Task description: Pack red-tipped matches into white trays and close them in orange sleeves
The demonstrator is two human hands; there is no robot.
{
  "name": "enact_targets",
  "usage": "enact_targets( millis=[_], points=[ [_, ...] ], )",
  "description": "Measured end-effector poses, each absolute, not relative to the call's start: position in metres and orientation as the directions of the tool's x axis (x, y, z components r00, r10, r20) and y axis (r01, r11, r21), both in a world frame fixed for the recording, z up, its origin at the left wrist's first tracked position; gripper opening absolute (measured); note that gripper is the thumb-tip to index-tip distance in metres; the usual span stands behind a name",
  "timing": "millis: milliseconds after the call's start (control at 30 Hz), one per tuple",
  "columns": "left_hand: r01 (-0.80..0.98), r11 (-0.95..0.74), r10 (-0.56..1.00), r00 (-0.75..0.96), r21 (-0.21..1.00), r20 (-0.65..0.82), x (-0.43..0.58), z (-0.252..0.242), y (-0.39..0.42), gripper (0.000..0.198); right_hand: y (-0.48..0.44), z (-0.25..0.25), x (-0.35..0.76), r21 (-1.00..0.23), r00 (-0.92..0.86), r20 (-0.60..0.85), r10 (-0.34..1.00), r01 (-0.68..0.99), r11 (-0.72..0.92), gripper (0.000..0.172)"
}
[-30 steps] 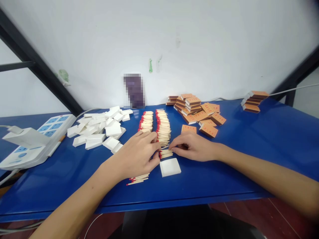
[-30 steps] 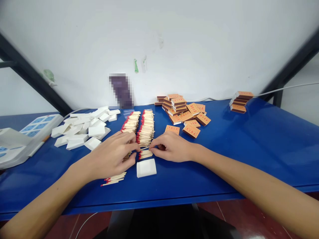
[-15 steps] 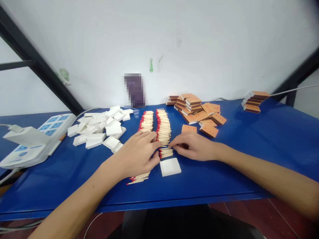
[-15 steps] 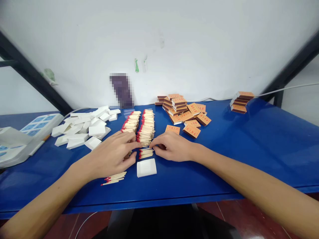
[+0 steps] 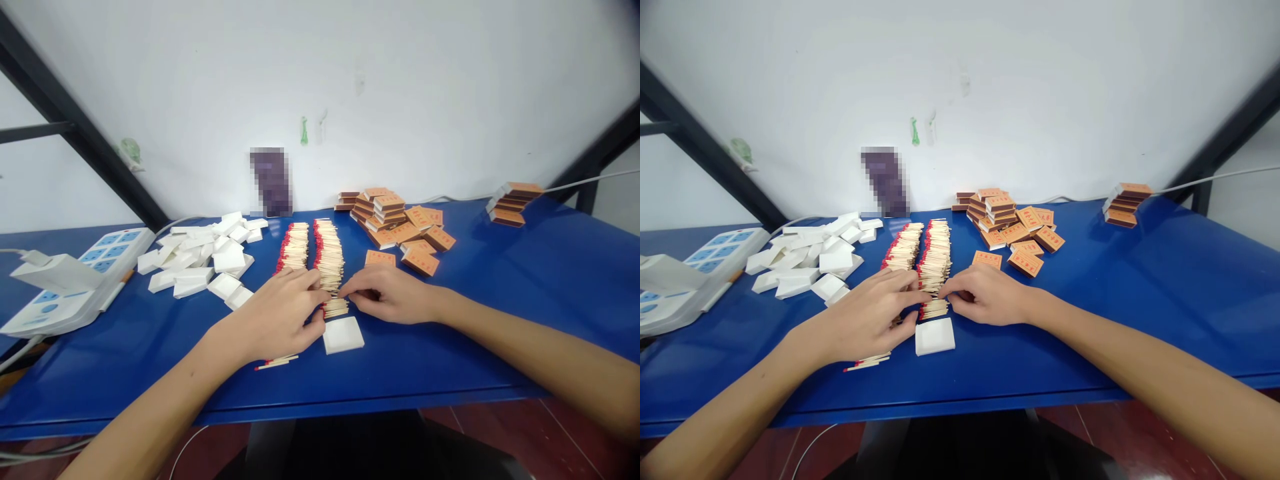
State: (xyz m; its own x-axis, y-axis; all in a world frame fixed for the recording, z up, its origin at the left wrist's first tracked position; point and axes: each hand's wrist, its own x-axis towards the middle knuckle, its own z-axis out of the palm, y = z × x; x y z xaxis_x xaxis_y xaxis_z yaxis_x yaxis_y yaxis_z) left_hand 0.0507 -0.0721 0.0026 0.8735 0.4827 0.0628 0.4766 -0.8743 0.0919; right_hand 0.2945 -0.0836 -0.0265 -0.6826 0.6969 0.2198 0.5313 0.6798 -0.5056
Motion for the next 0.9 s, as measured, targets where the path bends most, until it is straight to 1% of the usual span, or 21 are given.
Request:
enact_targets(
  millis=[300, 500, 600, 733, 833, 900],
  points=[
    [0.464, -0.884, 0.467, 0.879, 0.055, 0.092, 0.0505, 0.0013, -0.0717, 0.027, -0.0847, -0.0252, 0.294, -0.493, -0.699, 0.209, 0.684, 0.529, 0.691, 0.031],
    [0.451, -0.892, 0.448, 0.891, -0.019, 0.076, 0.0492, -0.0015, -0.0666, 0.027, -0.0847, -0.0231, 0.2928, -0.466, -0.709, 0.169, 0.685, 0.555, 0.689, 0.023],
    [0.449, -0.894, 0.447, 0.89, 0.003, 0.089, 0.0488, -0.0015, -0.0672, 0.026, -0.0851, -0.0225, 0.2928, -0.454, -0.705, 0.169, 0.688, 0.564, 0.69, 0.025],
    [0.452, -0.891, 0.453, 0.886, 0.039, 0.093, 0.0497, 0.0002, -0.0697, 0.027, -0.085, -0.0221, 0.2929, -0.435, -0.71, 0.161, 0.686, 0.573, 0.695, 0.032],
    [0.458, -0.888, 0.46, 0.884, 0.037, 0.081, 0.0509, 0.0003, -0.07, 0.027, -0.0846, -0.022, 0.2932, -0.425, -0.712, 0.155, 0.685, 0.578, 0.697, 0.035],
    [0.455, -0.89, 0.456, 0.886, 0.024, 0.09, 0.0516, -0.001, -0.0691, 0.03, -0.0845, -0.0225, 0.2935, -0.428, -0.712, 0.155, 0.684, 0.576, 0.697, 0.033]
  ],
)
